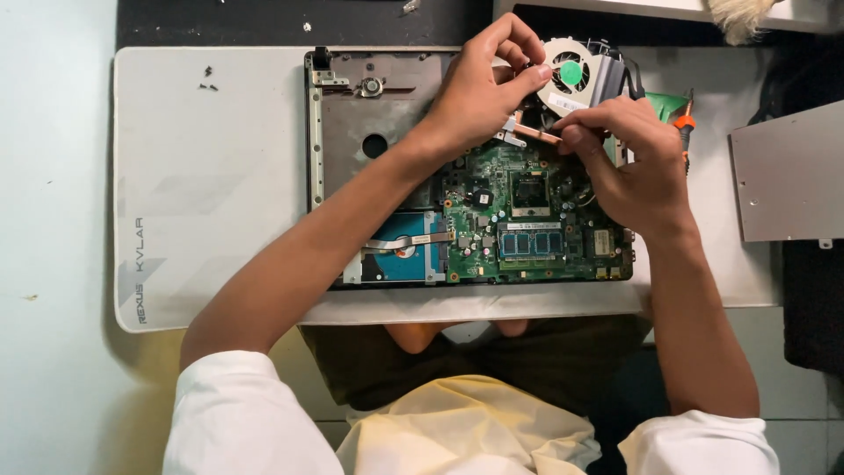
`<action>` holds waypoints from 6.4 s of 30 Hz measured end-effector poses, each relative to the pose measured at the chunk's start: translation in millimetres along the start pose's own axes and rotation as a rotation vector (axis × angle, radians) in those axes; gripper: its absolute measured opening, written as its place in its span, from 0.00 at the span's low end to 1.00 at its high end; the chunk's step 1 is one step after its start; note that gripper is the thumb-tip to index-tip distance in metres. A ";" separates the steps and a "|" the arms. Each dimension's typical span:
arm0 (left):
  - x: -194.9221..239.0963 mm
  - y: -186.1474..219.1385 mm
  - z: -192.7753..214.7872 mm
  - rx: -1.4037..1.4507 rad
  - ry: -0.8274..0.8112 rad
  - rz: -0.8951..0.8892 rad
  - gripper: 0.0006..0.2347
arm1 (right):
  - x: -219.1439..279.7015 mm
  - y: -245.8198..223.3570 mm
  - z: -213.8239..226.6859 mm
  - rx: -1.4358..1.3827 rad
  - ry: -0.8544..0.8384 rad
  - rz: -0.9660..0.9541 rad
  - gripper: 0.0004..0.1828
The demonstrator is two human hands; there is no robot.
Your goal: The person removes the back cover of a laptop and uses a screwdriver to detach the cooling fan and heat sink assembly from the motherboard. They disconnect the fan cable and lift the entire cooling unit out of the chassis.
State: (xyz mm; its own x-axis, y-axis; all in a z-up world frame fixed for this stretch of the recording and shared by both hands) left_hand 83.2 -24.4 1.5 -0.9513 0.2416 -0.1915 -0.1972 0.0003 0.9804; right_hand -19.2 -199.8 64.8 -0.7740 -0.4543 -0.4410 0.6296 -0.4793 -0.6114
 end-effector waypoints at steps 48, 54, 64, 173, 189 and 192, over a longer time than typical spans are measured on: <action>20.8 32.8 6.8 0.208 -0.543 0.218 0.26 | -27.8 14.1 9.7 0.331 -0.061 0.155 0.14; 20.6 14.7 2.3 0.146 -0.524 0.206 0.28 | -26.9 12.2 9.3 0.426 -0.106 0.133 0.02; 34.5 25.4 -16.4 0.350 -0.639 0.233 0.23 | -27.6 10.4 -9.4 0.554 0.022 0.218 0.02; -8.0 50.1 67.9 0.234 -0.084 -0.254 0.12 | -15.8 87.2 35.0 -0.546 0.101 -0.304 0.09; -0.4 61.0 67.2 0.360 -0.227 -0.235 0.23 | -10.8 98.4 43.4 -0.519 0.162 -0.268 0.11; -0.1 62.8 68.5 0.324 -0.184 -0.238 0.21 | -13.5 93.6 44.4 -0.528 0.129 -0.167 0.09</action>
State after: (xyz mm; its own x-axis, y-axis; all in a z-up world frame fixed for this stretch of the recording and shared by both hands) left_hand 87.2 42.0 66.4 -0.8246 0.3667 -0.4308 -0.2933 0.3741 0.8798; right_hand 53.1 -271.9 42.7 -0.8829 -0.2936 -0.3665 0.4051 -0.0815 -0.9106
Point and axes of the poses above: each hand's wrist, its own x-axis away from the middle knuckle, its own z-axis out of the back of the hand, y = z × x, the point moved 8 cm from there along -x, towards the middle knuckle, and after that the axes turned 3 degrees about -x, right-handed, at the moved point
